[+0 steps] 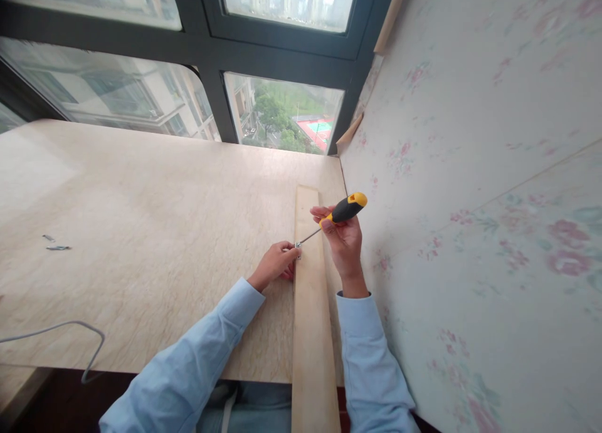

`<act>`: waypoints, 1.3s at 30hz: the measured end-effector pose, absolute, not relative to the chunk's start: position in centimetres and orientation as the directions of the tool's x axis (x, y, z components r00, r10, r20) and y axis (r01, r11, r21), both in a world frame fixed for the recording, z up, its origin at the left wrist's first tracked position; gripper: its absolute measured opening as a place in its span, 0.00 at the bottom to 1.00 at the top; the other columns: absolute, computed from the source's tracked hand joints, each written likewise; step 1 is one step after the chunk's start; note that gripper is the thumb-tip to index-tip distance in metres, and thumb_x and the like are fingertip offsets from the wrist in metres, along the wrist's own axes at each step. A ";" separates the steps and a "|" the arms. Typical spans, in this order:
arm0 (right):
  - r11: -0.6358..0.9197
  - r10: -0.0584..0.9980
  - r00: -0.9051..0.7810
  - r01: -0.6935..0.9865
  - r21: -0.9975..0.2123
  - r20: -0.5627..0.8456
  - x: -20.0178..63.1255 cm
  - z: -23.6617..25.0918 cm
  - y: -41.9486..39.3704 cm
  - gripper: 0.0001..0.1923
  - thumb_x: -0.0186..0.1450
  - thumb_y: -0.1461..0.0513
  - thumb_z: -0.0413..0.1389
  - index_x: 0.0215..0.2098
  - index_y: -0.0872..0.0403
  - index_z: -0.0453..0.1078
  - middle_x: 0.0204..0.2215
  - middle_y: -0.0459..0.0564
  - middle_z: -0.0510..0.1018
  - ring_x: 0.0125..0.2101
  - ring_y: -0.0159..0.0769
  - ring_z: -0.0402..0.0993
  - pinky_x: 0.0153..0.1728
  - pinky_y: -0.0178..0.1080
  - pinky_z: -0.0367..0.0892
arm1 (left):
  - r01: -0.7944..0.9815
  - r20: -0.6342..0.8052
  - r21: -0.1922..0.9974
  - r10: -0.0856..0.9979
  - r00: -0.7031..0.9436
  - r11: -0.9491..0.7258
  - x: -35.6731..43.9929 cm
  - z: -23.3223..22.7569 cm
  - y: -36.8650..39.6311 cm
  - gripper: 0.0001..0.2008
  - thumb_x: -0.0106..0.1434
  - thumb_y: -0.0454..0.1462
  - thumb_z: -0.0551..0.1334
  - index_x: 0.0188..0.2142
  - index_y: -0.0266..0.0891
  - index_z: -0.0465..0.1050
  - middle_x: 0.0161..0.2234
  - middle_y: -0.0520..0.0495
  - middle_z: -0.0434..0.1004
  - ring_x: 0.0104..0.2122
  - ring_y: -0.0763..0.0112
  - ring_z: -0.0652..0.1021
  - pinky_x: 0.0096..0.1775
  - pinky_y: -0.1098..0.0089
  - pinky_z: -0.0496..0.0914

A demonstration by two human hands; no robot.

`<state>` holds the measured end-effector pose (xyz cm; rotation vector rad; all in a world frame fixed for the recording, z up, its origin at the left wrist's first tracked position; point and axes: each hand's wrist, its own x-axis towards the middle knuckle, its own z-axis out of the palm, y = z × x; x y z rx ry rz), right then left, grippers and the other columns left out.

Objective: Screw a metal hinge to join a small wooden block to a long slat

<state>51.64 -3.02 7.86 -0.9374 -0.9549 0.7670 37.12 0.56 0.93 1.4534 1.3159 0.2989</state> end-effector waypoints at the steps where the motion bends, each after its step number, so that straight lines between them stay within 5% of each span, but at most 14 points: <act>1: 0.407 0.862 0.388 -0.142 -0.902 0.328 51.7 7.8 -3.0 0.18 0.58 0.54 0.67 0.42 0.46 0.68 0.40 0.47 0.82 0.46 0.42 0.79 0.52 0.52 0.70 | 0.545 -0.450 0.812 0.821 0.352 0.211 37.1 1.0 0.6 0.14 0.63 0.44 0.60 0.39 0.36 0.76 0.29 0.45 0.80 0.28 0.68 0.79 0.30 0.73 0.72; 39: 0.413 0.841 0.434 -0.132 -0.901 0.323 51.8 7.0 -2.8 0.20 0.55 0.55 0.69 0.42 0.46 0.67 0.37 0.45 0.82 0.40 0.39 0.80 0.51 0.50 0.70 | 0.541 -0.440 0.814 0.832 0.339 0.211 37.1 1.0 0.4 0.15 0.63 0.44 0.60 0.40 0.35 0.76 0.30 0.44 0.80 0.28 0.68 0.79 0.31 0.73 0.73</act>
